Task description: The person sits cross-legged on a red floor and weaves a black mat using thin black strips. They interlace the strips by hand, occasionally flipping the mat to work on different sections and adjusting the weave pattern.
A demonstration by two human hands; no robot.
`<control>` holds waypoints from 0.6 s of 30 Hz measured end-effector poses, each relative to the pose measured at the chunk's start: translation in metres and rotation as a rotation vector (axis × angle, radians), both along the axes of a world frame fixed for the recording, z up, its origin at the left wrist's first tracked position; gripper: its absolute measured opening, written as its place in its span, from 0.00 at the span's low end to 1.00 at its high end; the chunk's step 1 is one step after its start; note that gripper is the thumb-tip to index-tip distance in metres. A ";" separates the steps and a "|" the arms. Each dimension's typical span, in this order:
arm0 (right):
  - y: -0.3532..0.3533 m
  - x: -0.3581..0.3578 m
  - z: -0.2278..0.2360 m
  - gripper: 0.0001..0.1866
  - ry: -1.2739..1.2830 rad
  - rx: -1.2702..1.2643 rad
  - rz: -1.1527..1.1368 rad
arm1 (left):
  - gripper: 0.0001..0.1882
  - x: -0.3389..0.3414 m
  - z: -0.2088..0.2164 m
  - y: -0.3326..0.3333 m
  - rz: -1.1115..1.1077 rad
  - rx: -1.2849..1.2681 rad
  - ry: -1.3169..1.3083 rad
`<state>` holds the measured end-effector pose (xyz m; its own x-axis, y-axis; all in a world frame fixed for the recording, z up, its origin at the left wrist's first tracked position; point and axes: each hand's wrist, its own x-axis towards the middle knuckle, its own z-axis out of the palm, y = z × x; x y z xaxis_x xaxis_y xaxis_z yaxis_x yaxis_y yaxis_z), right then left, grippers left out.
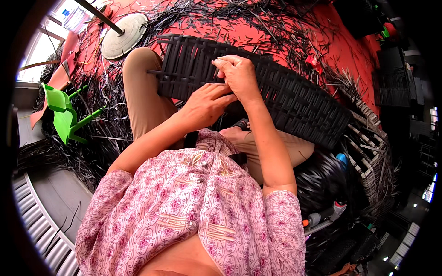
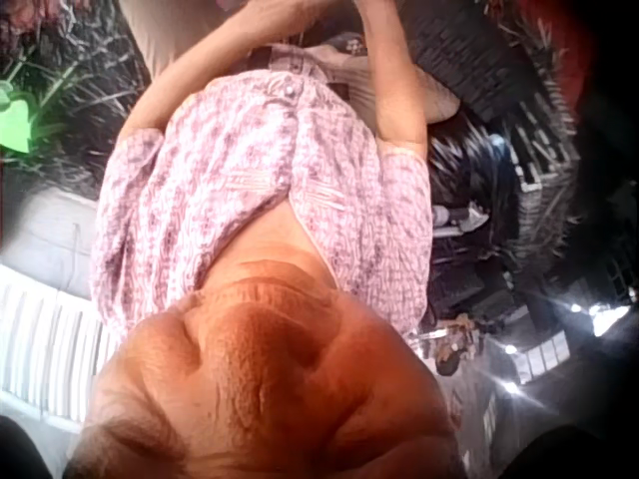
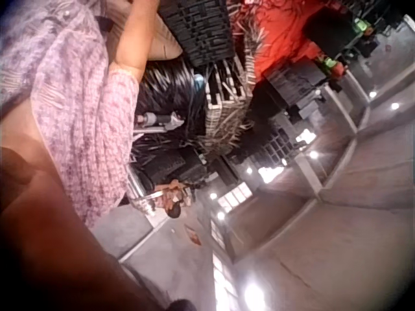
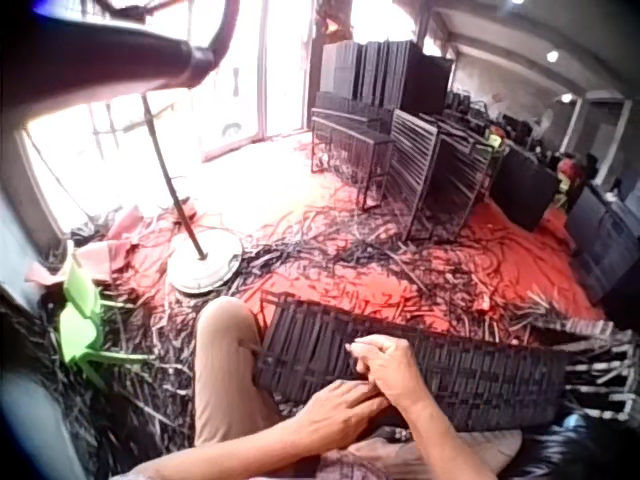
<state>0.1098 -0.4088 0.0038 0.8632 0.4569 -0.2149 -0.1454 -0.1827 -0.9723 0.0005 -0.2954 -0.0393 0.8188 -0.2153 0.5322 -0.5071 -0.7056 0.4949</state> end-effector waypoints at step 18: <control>0.015 -0.008 -0.022 0.12 -0.299 -0.207 -0.145 | 0.12 0.048 0.007 0.045 0.626 -0.002 0.308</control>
